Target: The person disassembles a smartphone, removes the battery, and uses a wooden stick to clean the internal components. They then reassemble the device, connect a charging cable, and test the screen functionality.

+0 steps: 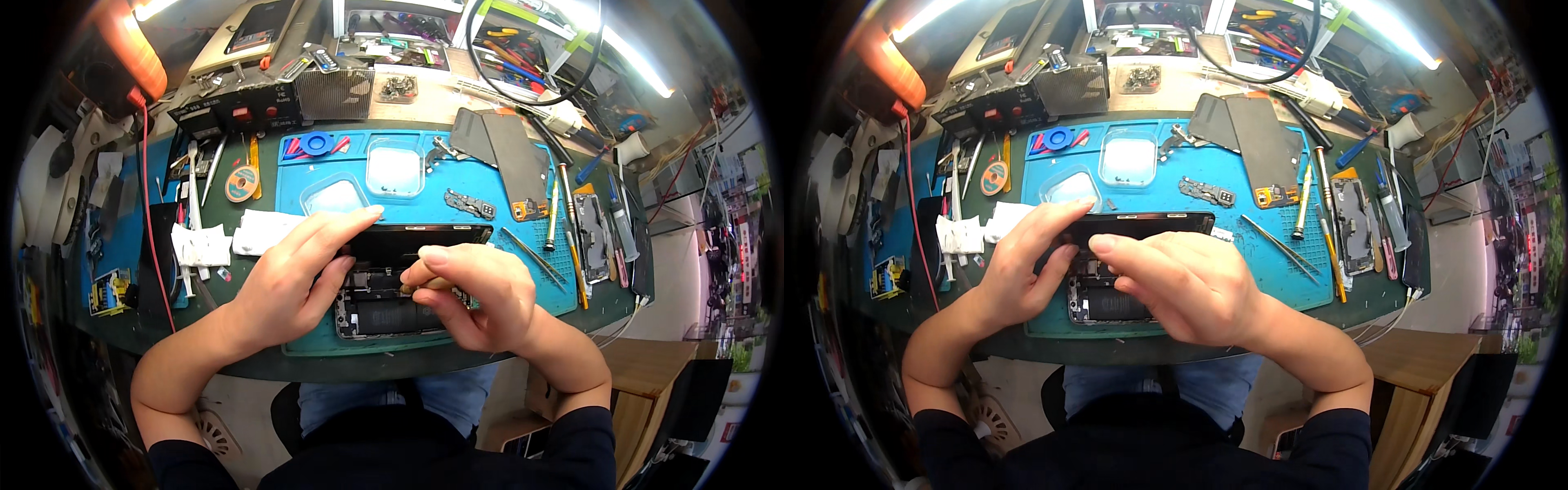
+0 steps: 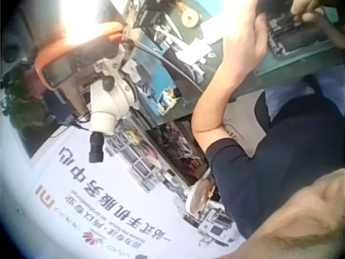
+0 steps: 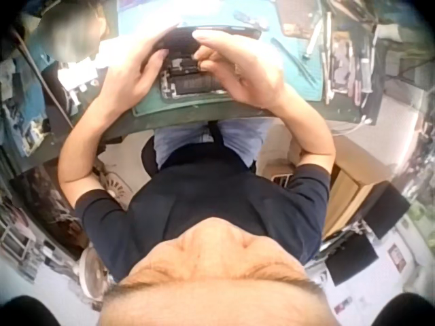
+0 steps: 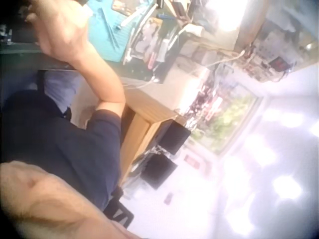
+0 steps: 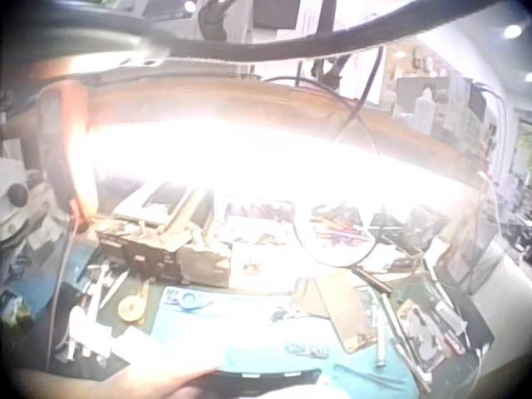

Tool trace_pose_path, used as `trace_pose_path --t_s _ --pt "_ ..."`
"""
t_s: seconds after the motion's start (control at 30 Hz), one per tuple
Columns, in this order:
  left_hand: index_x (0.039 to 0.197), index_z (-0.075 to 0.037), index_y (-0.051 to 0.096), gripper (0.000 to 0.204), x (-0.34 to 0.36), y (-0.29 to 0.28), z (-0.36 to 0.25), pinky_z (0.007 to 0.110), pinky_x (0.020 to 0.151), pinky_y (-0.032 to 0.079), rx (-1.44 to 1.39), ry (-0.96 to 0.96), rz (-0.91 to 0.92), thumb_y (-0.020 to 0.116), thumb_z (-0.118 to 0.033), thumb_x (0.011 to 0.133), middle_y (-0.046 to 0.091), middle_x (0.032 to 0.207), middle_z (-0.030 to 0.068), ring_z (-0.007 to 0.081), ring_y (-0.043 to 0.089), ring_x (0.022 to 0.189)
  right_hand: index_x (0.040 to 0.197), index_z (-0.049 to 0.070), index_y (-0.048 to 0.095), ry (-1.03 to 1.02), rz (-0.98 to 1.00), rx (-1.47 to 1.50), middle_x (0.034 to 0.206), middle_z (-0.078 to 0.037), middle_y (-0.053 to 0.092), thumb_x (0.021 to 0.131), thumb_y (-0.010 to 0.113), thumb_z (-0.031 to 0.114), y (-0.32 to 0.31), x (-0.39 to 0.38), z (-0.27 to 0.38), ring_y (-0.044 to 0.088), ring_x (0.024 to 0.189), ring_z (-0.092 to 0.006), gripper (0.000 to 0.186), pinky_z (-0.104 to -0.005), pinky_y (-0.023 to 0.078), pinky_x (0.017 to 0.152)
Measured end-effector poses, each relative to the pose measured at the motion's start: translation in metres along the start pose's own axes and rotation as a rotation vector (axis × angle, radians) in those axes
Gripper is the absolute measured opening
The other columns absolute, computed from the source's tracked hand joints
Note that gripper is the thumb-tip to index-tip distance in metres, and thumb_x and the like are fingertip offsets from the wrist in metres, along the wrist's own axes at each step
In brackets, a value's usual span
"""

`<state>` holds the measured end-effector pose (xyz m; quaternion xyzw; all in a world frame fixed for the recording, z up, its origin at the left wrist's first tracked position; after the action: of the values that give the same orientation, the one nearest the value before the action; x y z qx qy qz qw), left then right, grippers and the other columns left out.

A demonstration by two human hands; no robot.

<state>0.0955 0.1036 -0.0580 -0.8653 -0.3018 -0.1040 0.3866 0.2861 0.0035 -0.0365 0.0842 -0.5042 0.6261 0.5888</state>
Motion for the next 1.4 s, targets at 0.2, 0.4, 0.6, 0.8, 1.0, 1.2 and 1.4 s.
trace_pose_path --t_s 0.2,0.4,0.6,0.8,1.0,1.2,1.4 --pt "0.146 0.001 0.053 0.06 0.0 0.0 0.002 0.041 0.1 0.052 -0.027 -0.029 0.036 0.061 0.013 0.088 0.064 0.133 0.0206 0.0357 0.065 0.117 0.139 -0.005 0.051 0.023 0.022 -0.018 0.093 -0.018 0.074 0.089 0.074 -0.009 0.0 -0.001 -0.002 0.076 0.075 -0.0236 0.056 -0.0319 0.061 0.063" --pt "0.146 0.001 0.053 0.06 -0.001 0.0 0.003 0.041 0.1 0.052 -0.031 -0.05 0.036 0.061 0.014 0.088 0.064 0.135 0.0203 0.0354 0.065 0.118 0.137 -0.004 0.056 0.041 0.014 0.01 0.095 -0.016 0.075 0.089 0.075 -0.004 0.002 -0.002 -0.005 0.075 0.075 -0.0253 0.051 -0.0339 0.06 0.064" --pt "0.146 0.002 0.053 0.06 -0.001 0.0 0.003 0.04 0.097 0.053 -0.027 -0.025 0.022 0.061 0.014 0.088 0.065 0.132 0.0201 0.0352 0.066 0.113 0.124 0.003 0.074 0.034 -0.029 -0.054 0.099 -0.012 0.072 0.083 0.083 0.012 -0.004 0.013 0.006 0.071 0.077 -0.0249 0.043 -0.0348 0.057 0.062" --pt "0.144 0.002 0.056 0.052 0.0 -0.003 0.0 0.04 0.098 0.053 -0.001 -0.021 0.014 0.056 0.012 0.093 0.066 0.129 0.0206 0.0347 0.067 0.114 0.134 0.0 0.066 0.214 0.083 0.079 0.104 -0.017 0.075 0.088 0.082 0.008 -0.005 0.015 0.009 0.073 0.086 -0.0231 0.05 -0.0315 0.059 0.071" --pt "0.141 0.002 0.059 0.045 0.001 -0.002 0.0 0.04 0.101 0.053 -0.072 -0.001 -0.047 0.053 0.01 0.097 0.066 0.13 0.0203 0.0352 0.066 0.118 0.139 -0.004 0.062 0.237 0.048 -0.021 0.113 -0.019 0.071 0.085 0.067 -0.014 -0.002 0.007 0.009 0.073 0.097 -0.0293 0.055 -0.036 0.06 0.081" --pt "0.128 -0.005 0.069 0.052 0.0 -0.001 0.004 0.041 0.097 0.055 -0.11 0.051 -0.018 0.056 0.019 0.083 0.064 0.129 0.018 0.0352 0.065 0.116 0.143 -0.004 0.058 0.218 0.039 -0.035 0.115 -0.019 0.07 0.087 0.066 -0.014 -0.002 0.009 0.014 0.072 0.096 -0.0292 0.057 -0.037 0.059 0.082" --pt "0.116 -0.003 0.072 0.039 -0.001 -0.001 0.002 0.04 0.096 0.056 -0.058 0.082 -0.039 0.062 0.016 0.083 0.06 0.135 0.0189 0.0349 0.062 0.123 0.141 -0.003 0.06 0.269 -0.011 0.079 0.112 -0.018 0.069 0.086 0.073 -0.009 0.003 0.009 0.013 0.07 0.094 -0.0278 0.057 -0.0367 0.058 0.078"
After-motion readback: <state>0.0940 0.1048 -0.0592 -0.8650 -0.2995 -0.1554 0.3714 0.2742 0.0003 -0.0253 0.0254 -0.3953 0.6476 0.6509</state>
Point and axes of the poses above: each hand's wrist, its own x-axis towards the middle knuckle, its own y-axis out of the palm, z = x × y, the point moved 4 cm from there along x, towards the middle knuckle
